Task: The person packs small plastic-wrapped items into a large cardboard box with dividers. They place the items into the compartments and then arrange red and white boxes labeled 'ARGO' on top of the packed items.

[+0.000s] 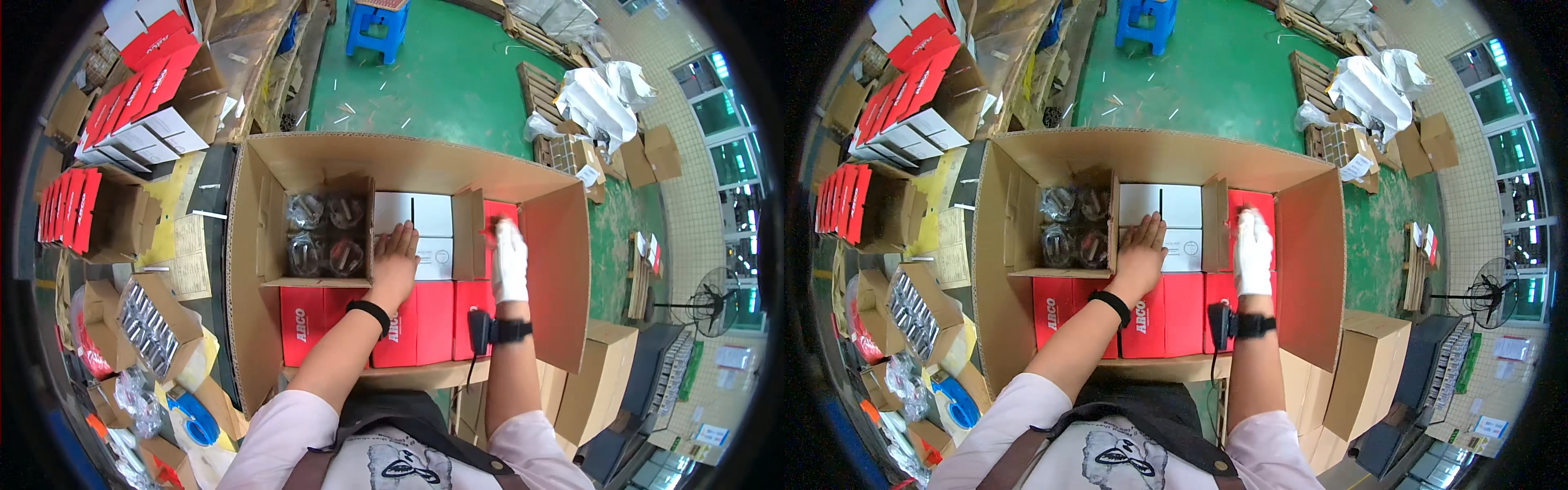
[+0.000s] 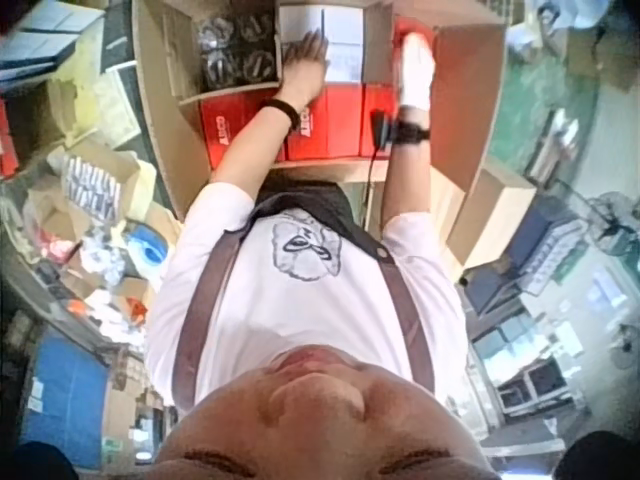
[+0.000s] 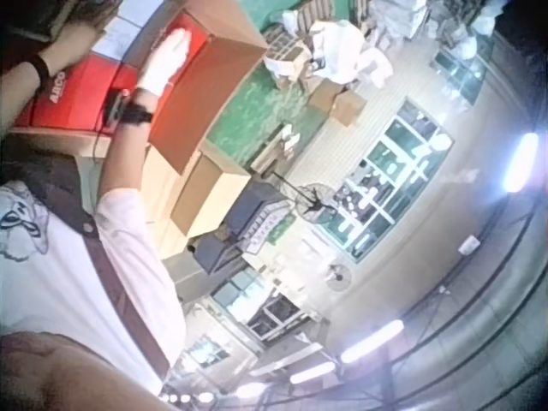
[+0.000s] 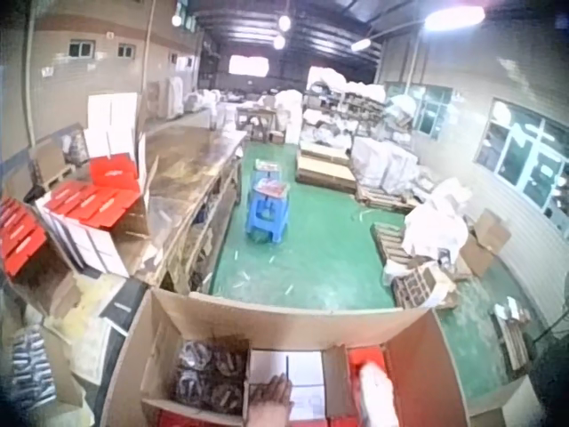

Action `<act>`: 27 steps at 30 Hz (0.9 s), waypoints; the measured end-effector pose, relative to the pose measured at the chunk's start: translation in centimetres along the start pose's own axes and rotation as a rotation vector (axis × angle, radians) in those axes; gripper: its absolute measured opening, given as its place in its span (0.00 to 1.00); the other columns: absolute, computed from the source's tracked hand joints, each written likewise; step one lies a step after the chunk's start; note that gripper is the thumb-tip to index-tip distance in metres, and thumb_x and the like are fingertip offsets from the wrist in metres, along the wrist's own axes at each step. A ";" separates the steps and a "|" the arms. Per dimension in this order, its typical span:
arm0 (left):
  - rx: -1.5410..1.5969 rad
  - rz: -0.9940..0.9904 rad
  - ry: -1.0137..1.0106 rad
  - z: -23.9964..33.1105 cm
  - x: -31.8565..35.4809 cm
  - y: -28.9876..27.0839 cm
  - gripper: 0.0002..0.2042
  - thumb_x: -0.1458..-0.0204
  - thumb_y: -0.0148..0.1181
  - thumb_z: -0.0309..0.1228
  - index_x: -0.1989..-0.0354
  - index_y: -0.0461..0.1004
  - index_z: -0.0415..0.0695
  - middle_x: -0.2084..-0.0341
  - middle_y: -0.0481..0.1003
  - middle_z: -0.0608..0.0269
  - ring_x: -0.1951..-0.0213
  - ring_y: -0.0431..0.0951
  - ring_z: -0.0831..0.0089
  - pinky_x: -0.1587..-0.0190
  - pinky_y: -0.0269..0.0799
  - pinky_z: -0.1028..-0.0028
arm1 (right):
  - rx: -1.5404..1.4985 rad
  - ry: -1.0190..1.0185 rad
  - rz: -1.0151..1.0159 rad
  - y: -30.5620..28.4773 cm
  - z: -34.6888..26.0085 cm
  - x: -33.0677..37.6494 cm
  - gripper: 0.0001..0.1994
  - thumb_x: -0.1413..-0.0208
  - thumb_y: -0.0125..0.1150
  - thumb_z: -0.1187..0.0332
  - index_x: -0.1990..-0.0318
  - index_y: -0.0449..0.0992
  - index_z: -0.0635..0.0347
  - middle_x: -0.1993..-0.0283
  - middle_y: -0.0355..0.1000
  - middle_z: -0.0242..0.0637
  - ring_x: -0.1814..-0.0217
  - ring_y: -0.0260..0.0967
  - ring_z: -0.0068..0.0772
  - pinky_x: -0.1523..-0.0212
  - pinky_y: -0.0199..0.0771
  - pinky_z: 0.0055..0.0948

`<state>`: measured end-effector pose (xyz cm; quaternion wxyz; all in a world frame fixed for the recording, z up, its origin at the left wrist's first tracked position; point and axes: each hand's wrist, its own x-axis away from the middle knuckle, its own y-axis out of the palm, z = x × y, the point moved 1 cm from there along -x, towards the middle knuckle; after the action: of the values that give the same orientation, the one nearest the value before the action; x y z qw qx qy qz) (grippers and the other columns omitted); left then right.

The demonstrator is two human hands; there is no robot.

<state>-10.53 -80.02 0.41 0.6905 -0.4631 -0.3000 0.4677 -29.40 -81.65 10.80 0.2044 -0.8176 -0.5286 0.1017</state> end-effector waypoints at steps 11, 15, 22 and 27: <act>0.033 0.108 -0.015 2.7 -3.1 0.0 0.30 0.39 0.43 0.45 0.31 0.50 0.43 0.29 0.45 0.59 0.29 0.46 0.63 0.30 0.38 0.55 | -0.047 0.138 -0.292 1.6 -0.3 -1.0 0.24 0.41 0.49 0.63 0.39 0.66 0.64 0.44 0.70 0.52 0.41 0.68 0.44 0.42 0.65 0.35; -0.036 0.007 -0.010 2.2 -3.8 0.9 0.29 0.38 0.38 0.44 0.31 0.49 0.44 0.29 0.45 0.61 0.29 0.44 0.66 0.30 0.37 0.57 | -0.036 0.101 -0.407 3.9 0.1 -1.2 0.30 0.36 0.40 0.49 0.34 0.58 0.62 0.36 0.63 0.51 0.33 0.58 0.48 0.35 0.56 0.35; 1.610 0.279 -0.551 1.6 -2.0 -0.1 0.29 0.35 0.33 0.49 0.40 0.63 0.34 0.40 0.65 0.48 0.37 0.63 0.61 0.35 0.54 0.68 | 0.325 -0.075 -0.271 9.5 2.6 0.1 0.46 0.51 0.58 0.41 0.32 0.52 0.66 0.28 0.43 0.60 0.25 0.39 0.57 0.31 0.48 0.43; 1.538 0.209 -1.058 4.8 -3.0 -1.5 0.35 0.37 0.33 0.56 0.46 0.69 0.32 0.52 0.74 0.46 0.46 0.70 0.60 0.45 0.64 0.66 | 0.613 -0.218 -0.223 9.5 4.1 -0.9 0.43 0.52 0.60 0.47 0.32 0.53 0.63 0.28 0.46 0.54 0.27 0.45 0.56 0.33 0.54 0.44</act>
<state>-15.18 -81.23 3.74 0.5353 0.3688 -0.1404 0.7468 -23.50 -84.96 2.86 0.3927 -0.6398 -0.5783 0.3193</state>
